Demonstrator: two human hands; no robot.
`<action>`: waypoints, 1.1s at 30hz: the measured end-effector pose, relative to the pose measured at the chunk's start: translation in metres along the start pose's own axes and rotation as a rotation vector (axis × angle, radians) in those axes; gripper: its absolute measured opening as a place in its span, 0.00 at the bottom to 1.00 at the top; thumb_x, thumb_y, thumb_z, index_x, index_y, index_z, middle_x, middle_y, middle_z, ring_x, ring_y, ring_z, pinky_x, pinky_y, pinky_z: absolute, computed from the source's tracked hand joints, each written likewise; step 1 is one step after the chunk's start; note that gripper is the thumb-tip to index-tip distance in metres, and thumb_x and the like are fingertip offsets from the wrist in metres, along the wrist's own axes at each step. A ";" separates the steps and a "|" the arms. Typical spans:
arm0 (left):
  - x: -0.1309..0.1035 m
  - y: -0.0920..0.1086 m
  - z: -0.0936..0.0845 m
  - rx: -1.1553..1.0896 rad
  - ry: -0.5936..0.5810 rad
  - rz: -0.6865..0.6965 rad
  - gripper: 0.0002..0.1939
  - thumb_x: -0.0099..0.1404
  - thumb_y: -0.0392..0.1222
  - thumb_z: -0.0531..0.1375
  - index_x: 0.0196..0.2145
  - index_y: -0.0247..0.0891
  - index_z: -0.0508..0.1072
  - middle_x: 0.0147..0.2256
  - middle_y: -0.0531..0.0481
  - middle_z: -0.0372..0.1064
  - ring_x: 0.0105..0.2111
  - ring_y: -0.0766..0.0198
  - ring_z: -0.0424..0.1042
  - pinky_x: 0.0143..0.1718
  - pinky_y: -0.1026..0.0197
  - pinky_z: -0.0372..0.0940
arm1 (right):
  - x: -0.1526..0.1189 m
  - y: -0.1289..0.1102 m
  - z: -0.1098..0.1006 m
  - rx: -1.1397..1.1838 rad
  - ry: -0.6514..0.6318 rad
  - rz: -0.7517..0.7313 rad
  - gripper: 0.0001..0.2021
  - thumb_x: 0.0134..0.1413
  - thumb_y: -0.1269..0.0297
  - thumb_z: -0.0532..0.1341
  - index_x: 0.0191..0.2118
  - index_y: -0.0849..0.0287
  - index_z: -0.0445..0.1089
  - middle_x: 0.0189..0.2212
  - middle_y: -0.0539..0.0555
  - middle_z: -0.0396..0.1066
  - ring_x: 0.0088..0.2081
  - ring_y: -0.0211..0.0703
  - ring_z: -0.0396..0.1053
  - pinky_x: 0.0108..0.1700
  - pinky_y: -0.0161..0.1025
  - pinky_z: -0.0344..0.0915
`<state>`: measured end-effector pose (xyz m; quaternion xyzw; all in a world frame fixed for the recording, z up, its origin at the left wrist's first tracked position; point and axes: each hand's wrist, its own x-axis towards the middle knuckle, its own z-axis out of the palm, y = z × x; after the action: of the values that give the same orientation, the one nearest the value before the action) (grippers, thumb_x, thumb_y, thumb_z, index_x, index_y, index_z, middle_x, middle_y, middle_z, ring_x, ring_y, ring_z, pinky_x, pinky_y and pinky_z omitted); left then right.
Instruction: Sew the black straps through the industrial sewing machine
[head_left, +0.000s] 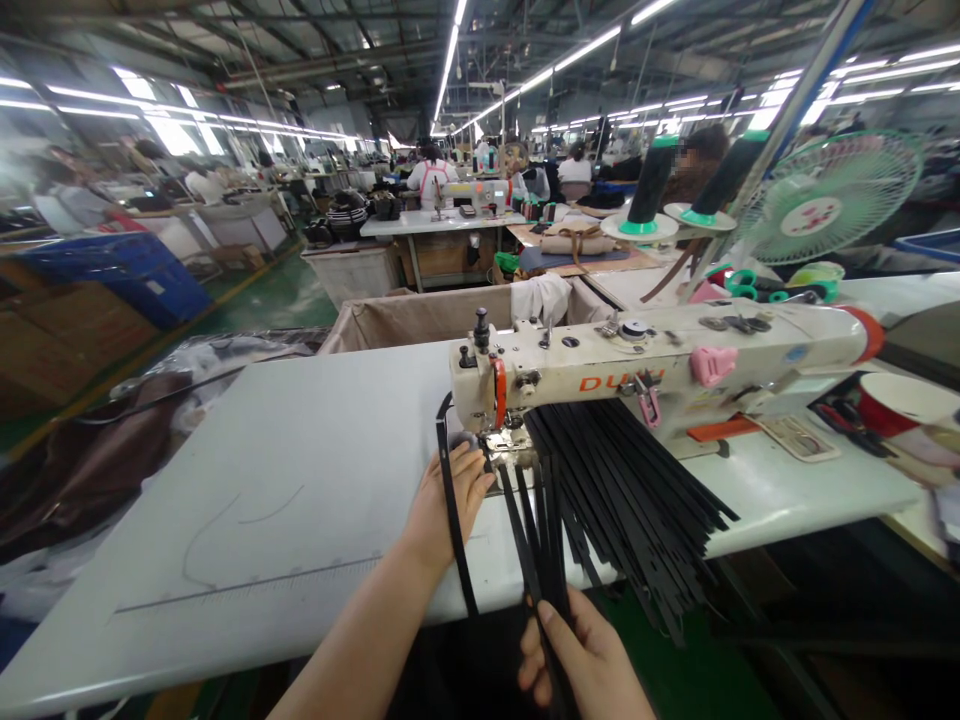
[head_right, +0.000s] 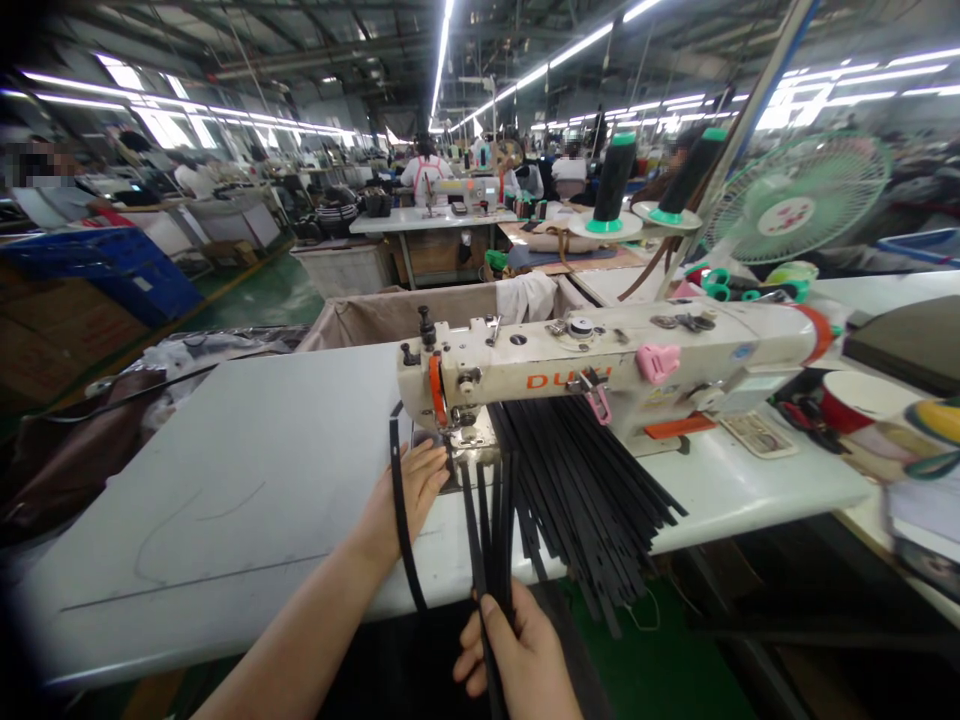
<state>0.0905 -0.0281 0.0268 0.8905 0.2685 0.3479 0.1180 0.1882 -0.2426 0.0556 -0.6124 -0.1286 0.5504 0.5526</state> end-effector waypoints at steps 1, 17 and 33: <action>0.000 0.000 0.000 0.004 -0.004 0.003 0.14 0.78 0.43 0.56 0.53 0.36 0.77 0.53 0.43 0.78 0.61 0.49 0.72 0.68 0.37 0.63 | 0.000 0.000 0.000 0.004 0.000 0.010 0.42 0.33 0.24 0.70 0.38 0.60 0.67 0.23 0.49 0.73 0.20 0.41 0.73 0.21 0.34 0.63; 0.004 0.001 -0.002 0.034 -0.067 -0.036 0.14 0.77 0.42 0.56 0.54 0.38 0.76 0.56 0.43 0.76 0.62 0.49 0.70 0.68 0.35 0.63 | 0.002 0.014 -0.011 -0.043 -0.054 -0.022 0.35 0.53 0.32 0.66 0.47 0.59 0.60 0.25 0.48 0.74 0.19 0.37 0.71 0.21 0.32 0.63; 0.038 -0.038 0.012 -0.199 -0.052 -0.248 0.13 0.71 0.36 0.55 0.46 0.40 0.78 0.52 0.44 0.77 0.57 0.50 0.74 0.64 0.44 0.68 | 0.009 0.009 0.004 -0.062 -0.030 -0.119 0.32 0.53 0.33 0.67 0.45 0.56 0.59 0.27 0.48 0.75 0.20 0.36 0.71 0.21 0.31 0.64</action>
<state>0.1075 0.0242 0.0241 0.8431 0.3375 0.3324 0.2546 0.1843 -0.2366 0.0437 -0.6123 -0.1899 0.5215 0.5630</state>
